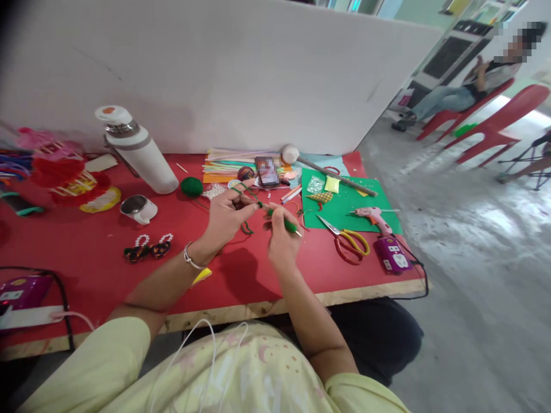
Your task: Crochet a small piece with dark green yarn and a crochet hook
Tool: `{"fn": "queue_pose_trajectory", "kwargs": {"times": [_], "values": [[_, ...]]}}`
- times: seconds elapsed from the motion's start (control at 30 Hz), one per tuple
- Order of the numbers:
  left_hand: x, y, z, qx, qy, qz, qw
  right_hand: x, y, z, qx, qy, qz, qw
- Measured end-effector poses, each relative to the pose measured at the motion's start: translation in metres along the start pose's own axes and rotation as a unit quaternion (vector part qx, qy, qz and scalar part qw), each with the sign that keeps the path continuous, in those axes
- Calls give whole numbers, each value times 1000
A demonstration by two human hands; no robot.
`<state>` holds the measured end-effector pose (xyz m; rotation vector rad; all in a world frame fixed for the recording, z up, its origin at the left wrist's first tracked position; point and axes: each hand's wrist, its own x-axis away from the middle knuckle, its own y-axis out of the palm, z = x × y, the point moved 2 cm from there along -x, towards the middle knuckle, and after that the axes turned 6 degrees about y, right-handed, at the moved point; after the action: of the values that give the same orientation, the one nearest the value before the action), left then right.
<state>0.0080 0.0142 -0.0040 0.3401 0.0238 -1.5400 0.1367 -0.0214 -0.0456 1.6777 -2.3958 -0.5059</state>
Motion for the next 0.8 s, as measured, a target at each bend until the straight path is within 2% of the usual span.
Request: {"fn": "queue_pose_trajectory", "kwargs": {"times": [0.07, 0.13, 0.2, 0.27, 0.37, 0.43, 0.6, 0.8], "values": [[2, 1, 0, 9, 7, 19, 1000, 7, 3, -1, 84, -141, 16, 986], [2, 2, -2, 72, -22, 23, 997, 11, 10, 4, 107, -208, 5, 972], [0, 1, -4, 150, -81, 0, 985, 10, 16, 10, 58, -202, 3, 978], [-3, -1, -2, 205, -126, -33, 970, 3, 18, 15, -17, -146, -1, 989], [-9, -7, 4, 233, -142, -56, 960, -11, 12, 16, -68, -51, -29, 996], [-11, -10, 6, 230, -157, -66, 958, -20, 3, 13, -66, -39, -54, 996], [-12, -12, 10, 202, -210, -114, 950, -34, -21, 4, -42, -139, -132, 981], [-10, -12, 9, 182, -218, -146, 948, -39, -40, -12, 86, -249, -189, 946]]}}
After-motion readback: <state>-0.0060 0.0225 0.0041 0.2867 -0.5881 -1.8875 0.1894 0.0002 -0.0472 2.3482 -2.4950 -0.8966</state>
